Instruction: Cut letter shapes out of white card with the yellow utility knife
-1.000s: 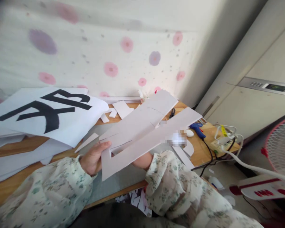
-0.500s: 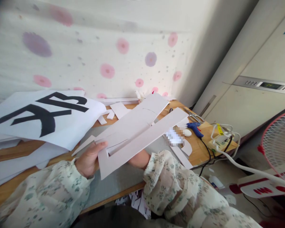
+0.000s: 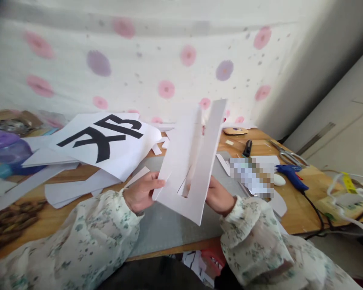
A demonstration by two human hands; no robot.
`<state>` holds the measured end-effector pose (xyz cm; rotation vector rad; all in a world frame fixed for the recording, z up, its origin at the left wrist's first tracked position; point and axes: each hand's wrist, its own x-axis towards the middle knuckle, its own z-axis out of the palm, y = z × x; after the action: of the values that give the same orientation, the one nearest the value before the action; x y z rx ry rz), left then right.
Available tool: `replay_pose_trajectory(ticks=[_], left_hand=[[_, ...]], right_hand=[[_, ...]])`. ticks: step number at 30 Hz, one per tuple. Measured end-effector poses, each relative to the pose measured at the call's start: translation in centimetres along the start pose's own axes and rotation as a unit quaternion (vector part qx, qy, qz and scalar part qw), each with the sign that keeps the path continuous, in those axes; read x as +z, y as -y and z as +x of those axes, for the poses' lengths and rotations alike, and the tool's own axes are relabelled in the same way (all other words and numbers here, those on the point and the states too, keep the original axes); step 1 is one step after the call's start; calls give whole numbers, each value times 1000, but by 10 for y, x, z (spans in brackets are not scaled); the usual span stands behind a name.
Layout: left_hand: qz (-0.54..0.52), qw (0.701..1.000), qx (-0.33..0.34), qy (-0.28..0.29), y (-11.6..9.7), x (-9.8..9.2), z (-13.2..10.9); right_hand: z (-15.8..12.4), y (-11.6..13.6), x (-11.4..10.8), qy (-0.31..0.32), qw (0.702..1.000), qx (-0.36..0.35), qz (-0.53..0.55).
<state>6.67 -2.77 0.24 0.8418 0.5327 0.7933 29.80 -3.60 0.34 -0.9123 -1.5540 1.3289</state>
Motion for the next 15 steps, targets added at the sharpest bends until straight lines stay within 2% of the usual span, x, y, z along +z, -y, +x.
replay_pose_trajectory(ticks=[3, 5, 8, 15], left_hand=[[8, 1000, -3, -22, 0, 2, 0], [8, 999, 1, -41, 3, 4, 1], [-2, 999, 4, -36, 8, 7, 1], [-19, 1000, 2, -5, 13, 13, -2]], right_hand=[[3, 3, 12, 66, 997, -15, 19], [6, 4, 21, 70, 995, -9, 66], [4, 6, 30, 71, 991, 11, 111], [-6, 18, 25, 83, 993, 14, 86]])
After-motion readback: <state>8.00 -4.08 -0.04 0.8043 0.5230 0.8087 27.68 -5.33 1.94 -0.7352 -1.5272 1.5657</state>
